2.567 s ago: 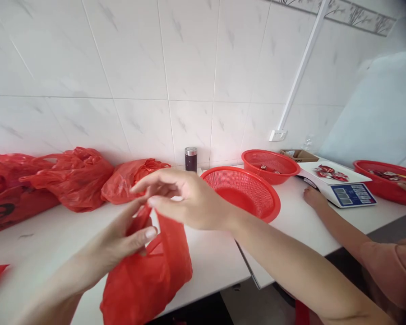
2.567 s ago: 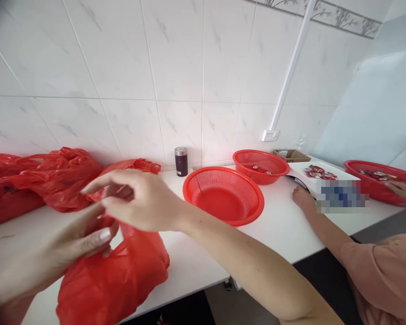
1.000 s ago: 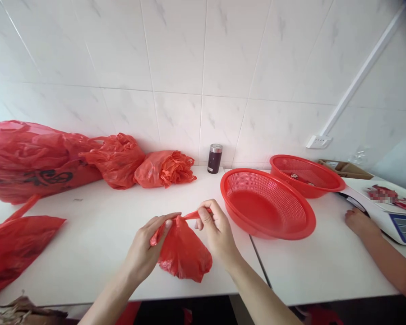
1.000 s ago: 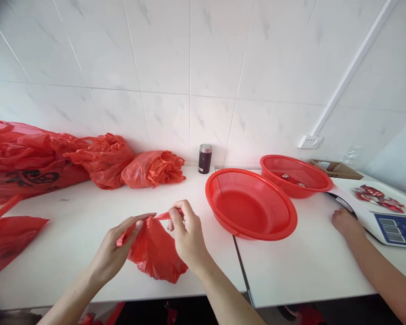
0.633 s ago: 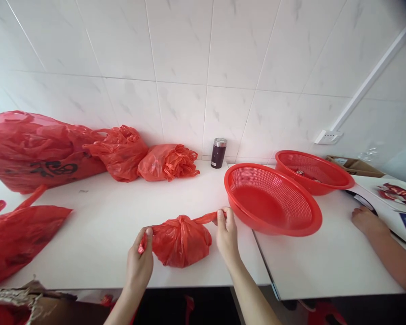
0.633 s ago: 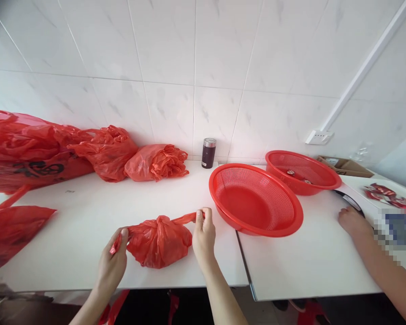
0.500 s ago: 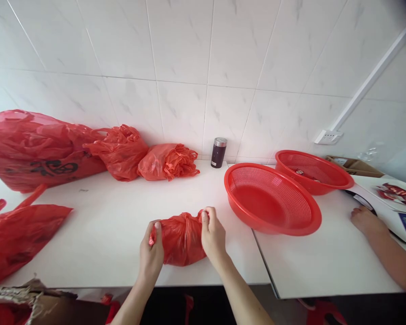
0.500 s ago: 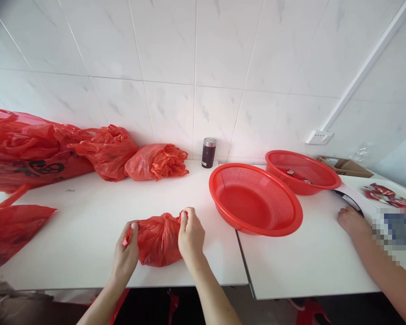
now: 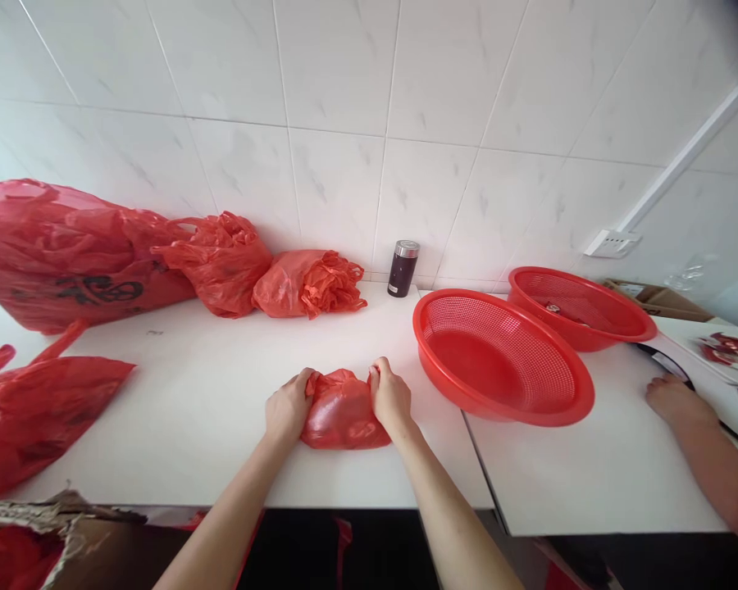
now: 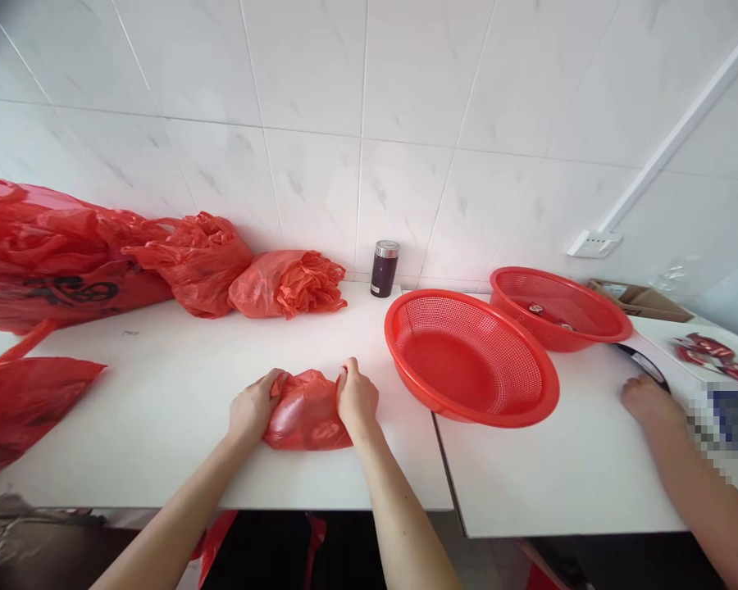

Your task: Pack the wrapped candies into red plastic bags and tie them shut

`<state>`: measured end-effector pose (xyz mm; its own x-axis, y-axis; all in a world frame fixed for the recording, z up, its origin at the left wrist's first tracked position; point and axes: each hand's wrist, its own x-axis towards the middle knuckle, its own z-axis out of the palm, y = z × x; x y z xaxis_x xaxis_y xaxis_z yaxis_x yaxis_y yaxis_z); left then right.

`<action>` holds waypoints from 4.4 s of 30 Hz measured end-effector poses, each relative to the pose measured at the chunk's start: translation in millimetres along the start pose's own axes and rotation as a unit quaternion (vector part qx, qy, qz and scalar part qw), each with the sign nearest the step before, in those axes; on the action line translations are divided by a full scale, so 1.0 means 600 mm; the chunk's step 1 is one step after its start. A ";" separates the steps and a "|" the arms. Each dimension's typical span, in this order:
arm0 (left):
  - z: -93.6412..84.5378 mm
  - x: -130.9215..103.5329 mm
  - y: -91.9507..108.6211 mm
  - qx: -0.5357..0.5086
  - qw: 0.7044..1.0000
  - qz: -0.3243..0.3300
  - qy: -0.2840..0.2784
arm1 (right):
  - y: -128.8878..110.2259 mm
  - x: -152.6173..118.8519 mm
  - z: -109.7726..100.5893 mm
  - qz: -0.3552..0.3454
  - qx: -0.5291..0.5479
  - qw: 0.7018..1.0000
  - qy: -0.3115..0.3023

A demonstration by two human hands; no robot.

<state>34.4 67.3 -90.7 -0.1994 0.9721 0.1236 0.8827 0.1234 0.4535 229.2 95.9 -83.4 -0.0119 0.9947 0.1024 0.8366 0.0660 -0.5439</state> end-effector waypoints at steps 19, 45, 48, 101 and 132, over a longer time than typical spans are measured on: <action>0.024 0.041 -0.006 0.056 0.998 0.003 0.011 | 0.017 0.034 0.057 0.012 -0.027 0.997 0.065; 0.025 -0.008 0.013 -0.167 0.980 -0.068 0.081 | 0.031 0.038 0.043 0.068 0.269 0.940 0.199; 0.013 -0.011 -0.011 -0.173 0.976 -0.095 0.089 | 0.031 0.037 0.044 0.072 0.275 0.938 0.196; -0.354 0.020 -0.211 0.124 0.985 -0.077 0.086 | 0.050 0.036 0.049 0.022 0.369 0.922 0.117; -0.103 0.262 0.004 0.154 0.987 0.027 0.046 | 0.033 0.047 0.049 0.006 0.365 0.921 0.137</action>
<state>-21.0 208.0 -15.9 -0.1732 0.9583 0.2272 0.9778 0.1397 0.1559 229.1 127.5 -115.9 0.2185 0.9448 0.2442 0.2427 0.1898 -0.9514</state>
